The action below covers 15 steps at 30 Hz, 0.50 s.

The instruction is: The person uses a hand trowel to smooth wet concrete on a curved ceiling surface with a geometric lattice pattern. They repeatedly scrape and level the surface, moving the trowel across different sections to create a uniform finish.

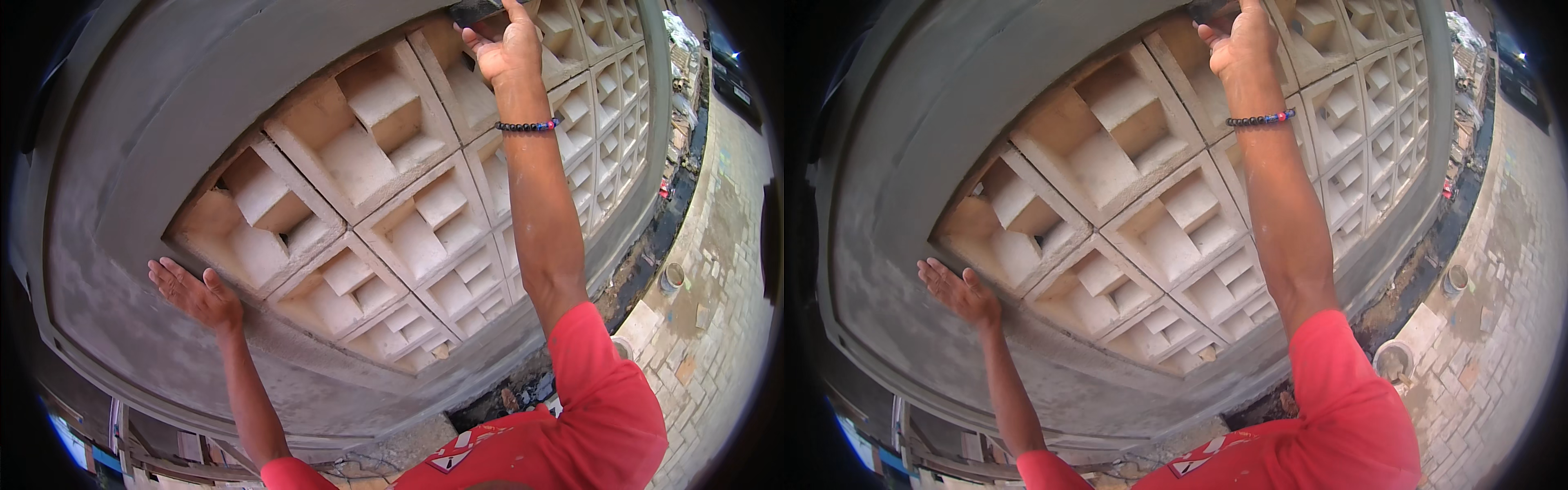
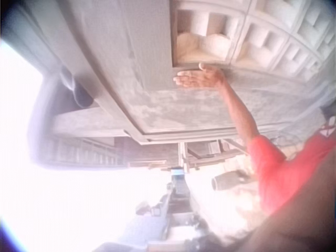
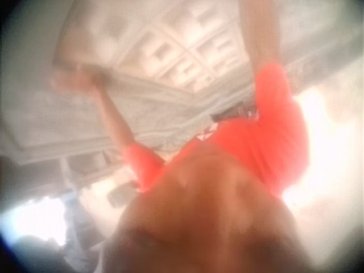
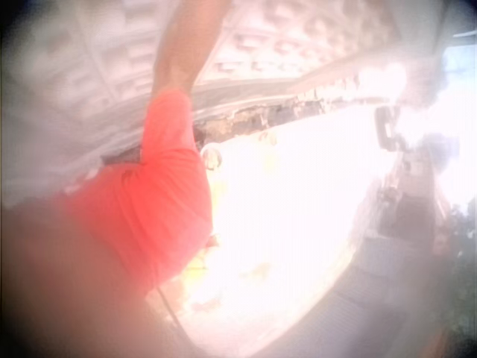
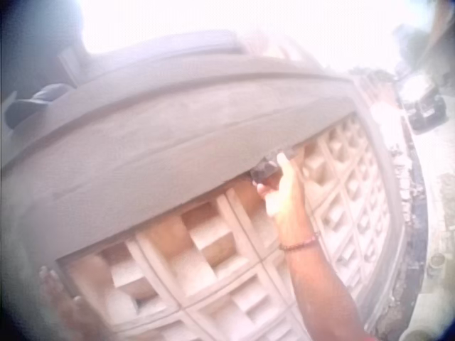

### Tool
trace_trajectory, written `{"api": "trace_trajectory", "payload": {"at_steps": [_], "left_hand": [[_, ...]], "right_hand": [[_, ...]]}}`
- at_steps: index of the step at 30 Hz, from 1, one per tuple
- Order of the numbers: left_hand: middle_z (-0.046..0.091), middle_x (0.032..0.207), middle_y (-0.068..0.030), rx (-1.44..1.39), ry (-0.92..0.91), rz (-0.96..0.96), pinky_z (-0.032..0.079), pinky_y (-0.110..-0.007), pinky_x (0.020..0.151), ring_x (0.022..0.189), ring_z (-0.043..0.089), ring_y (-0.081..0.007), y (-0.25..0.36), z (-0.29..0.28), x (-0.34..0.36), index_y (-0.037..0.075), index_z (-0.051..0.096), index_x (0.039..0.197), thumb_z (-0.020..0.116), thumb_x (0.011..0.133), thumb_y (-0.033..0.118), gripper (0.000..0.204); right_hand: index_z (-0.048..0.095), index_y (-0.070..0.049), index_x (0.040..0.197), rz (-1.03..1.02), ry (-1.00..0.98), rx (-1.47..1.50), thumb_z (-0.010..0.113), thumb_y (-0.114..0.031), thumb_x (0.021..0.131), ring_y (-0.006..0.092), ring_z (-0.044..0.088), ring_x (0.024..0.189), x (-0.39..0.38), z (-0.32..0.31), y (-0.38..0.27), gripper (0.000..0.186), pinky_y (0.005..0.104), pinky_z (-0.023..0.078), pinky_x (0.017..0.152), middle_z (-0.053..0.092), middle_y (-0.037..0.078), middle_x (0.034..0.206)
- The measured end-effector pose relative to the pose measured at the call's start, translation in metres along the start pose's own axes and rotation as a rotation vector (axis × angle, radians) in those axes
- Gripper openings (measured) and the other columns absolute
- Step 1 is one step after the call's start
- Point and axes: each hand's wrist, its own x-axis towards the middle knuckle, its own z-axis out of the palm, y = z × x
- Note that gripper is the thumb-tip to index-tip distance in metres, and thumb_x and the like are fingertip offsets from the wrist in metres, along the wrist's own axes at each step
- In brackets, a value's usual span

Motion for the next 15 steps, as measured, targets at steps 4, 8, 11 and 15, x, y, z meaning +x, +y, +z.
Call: {"api": "trace_trajectory", "payload": {"at_steps": [4, 8, 11, 15], "left_hand": [[0.018, 0.165, -0.0195, -0.017, 0.005, 0.003, 0.008, -0.046, 0.123, 0.153, 0.014, -0.0369, -0.001, -0.002, 0.002, -0.002, 0.022, 0.157, 0.019, 0.102, 0.065, 0.086], [0.017, 0.165, -0.019, -0.039, 0.001, -0.019, 0.007, -0.047, 0.123, 0.153, 0.014, -0.0368, 0.001, 0.0, 0.001, -0.002, 0.021, 0.157, 0.019, 0.102, 0.066, 0.088], [0.017, 0.165, -0.0188, -0.05, 0.003, -0.024, 0.007, -0.047, 0.123, 0.153, 0.013, -0.0367, 0.001, 0.0, 0.0, -0.002, 0.021, 0.157, 0.018, 0.101, 0.066, 0.088], [0.017, 0.165, -0.0191, -0.069, 0.013, -0.031, 0.007, -0.047, 0.123, 0.153, 0.013, -0.0371, 0.004, 0.001, 0.001, -0.002, 0.022, 0.157, 0.018, 0.101, 0.066, 0.088]], "right_hand": [[0.056, -0.007, 0.116, 0.043, -0.042, 0.03, 0.059, -0.026, 0.099, 0.0207, 0.061, 0.078, -0.018, 0.009, 0.016, 0.025, 0.0323, 0.05, 0.057, 0.064, 0.009, 0.106], [0.06, -0.008, 0.106, 0.056, -0.21, 0.057, 0.06, -0.025, 0.1, 0.0185, 0.063, 0.077, -0.038, 0.007, 0.041, 0.018, 0.0333, 0.049, 0.055, 0.066, 0.005, 0.092], [0.053, -0.003, 0.122, 0.072, -0.156, 0.023, 0.067, -0.027, 0.093, 0.0185, 0.061, 0.086, -0.069, 0.021, 0.061, 0.04, 0.0312, 0.051, 0.063, 0.062, 0.009, 0.105], [0.051, -0.006, 0.123, 0.086, -0.102, 0.02, 0.067, -0.028, 0.095, 0.0199, 0.062, 0.079, -0.123, 0.039, 0.087, 0.039, 0.0302, 0.05, 0.062, 0.063, 0.009, 0.102]]}}
